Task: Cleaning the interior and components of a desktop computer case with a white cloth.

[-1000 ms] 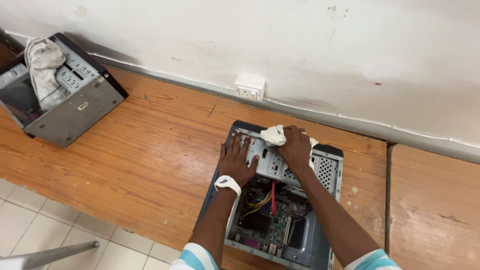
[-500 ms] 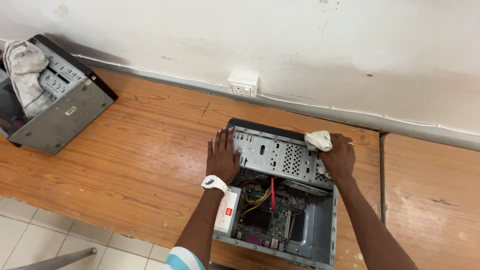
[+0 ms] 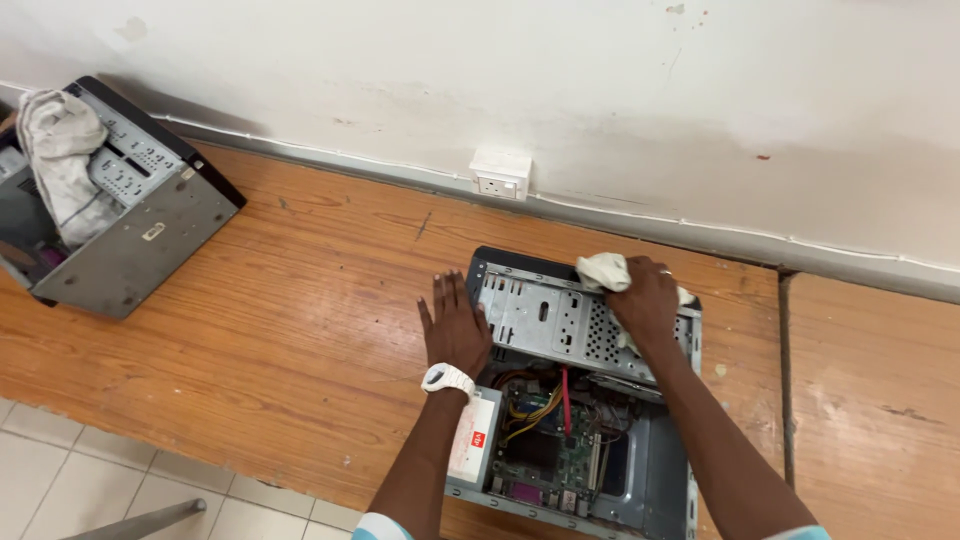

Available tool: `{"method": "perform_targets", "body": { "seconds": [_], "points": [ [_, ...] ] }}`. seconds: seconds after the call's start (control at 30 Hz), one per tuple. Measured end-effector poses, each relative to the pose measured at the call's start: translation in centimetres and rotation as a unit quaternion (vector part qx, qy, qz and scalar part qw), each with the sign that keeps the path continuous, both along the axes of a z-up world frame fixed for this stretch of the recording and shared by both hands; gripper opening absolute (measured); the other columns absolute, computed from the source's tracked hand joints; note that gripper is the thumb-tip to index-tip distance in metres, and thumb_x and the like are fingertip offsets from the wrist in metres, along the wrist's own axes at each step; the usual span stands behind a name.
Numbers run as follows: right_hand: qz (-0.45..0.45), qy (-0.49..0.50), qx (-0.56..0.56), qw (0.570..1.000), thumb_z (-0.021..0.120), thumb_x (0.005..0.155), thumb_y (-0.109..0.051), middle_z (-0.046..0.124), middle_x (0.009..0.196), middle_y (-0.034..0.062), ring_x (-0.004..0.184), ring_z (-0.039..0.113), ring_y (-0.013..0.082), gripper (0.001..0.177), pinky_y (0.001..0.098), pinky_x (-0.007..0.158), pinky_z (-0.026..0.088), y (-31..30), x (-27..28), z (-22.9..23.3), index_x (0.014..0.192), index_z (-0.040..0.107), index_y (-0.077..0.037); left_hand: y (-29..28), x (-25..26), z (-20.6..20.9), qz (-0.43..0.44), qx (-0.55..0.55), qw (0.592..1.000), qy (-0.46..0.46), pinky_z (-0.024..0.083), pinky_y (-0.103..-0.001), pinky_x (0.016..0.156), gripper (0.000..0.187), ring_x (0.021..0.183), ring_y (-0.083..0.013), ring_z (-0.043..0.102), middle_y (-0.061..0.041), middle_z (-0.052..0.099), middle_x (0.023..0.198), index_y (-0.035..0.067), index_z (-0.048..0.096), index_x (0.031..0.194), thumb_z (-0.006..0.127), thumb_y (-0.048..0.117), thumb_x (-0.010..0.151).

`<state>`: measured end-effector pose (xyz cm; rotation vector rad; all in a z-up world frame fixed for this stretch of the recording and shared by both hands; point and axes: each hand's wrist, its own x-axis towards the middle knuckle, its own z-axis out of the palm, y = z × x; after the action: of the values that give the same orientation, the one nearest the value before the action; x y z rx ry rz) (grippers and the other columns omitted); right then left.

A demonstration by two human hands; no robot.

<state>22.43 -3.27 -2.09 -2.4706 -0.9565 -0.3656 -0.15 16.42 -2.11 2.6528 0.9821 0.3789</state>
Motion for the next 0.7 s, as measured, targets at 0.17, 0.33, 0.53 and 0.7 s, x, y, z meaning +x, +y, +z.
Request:
{"method": "perform_targets", "body": {
  "seconds": [0.17, 0.33, 0.53, 0.7],
  "points": [
    [0.040, 0.025, 0.007, 0.999, 0.080, 0.069, -0.017, 0.070, 0.106, 0.0121, 0.097, 0.065, 0.0386, 0.036, 0.0509, 0.083, 0.052, 8.1, -3.2, -0.4, 0.103, 0.075, -0.006, 0.1, -0.3, 1.4, 0.002, -0.086, 0.996, -0.009, 0.015, -0.059, 0.124, 0.065, 0.155, -0.0338, 0.023, -0.017, 0.043, 0.157, -0.001, 0.028, 0.158, 0.043, 0.032, 0.104],
    [0.080, 0.008, 0.050, 0.995, 0.080, 0.067, -0.018, 0.069, 0.107, 0.0133, 0.098, 0.064, 0.0392, 0.044, 0.0504, 0.083, 0.050, 15.8, -7.6, 0.0, 0.110, 0.075, -0.008, 0.5, 0.0, 0.9, -0.002, -0.120, 0.993, -0.015, 0.020, -0.063, 0.117, 0.065, 0.150, -0.0336, 0.030, -0.015, 0.048, 0.155, 0.001, 0.032, 0.155, 0.046, 0.031, 0.099],
    [0.133, 0.026, 0.066, 0.989, 0.081, 0.069, -0.019, 0.070, 0.108, 0.0127, 0.100, 0.064, 0.0390, 0.044, 0.0507, 0.083, 0.050, 17.2, -8.7, 1.5, 0.109, 0.073, -0.005, 0.4, 0.4, -1.4, -0.006, -0.110, 0.994, -0.017, 0.021, -0.061, 0.121, 0.054, 0.154, -0.0325, 0.029, -0.016, 0.049, 0.155, -0.001, 0.040, 0.149, 0.045, 0.029, 0.104],
    [0.141, 0.024, 0.048, 0.989, 0.081, 0.068, -0.018, 0.070, 0.111, 0.0131, 0.103, 0.064, 0.0376, 0.044, 0.0494, 0.086, 0.052, 14.4, -7.2, 1.3, 0.109, 0.073, -0.005, 0.1, 0.2, 0.1, -0.005, -0.142, 0.990, -0.018, 0.024, -0.060, 0.120, 0.056, 0.153, -0.0332, 0.030, -0.017, 0.048, 0.154, 0.002, 0.034, 0.154, 0.044, 0.028, 0.104]
  ]
}}
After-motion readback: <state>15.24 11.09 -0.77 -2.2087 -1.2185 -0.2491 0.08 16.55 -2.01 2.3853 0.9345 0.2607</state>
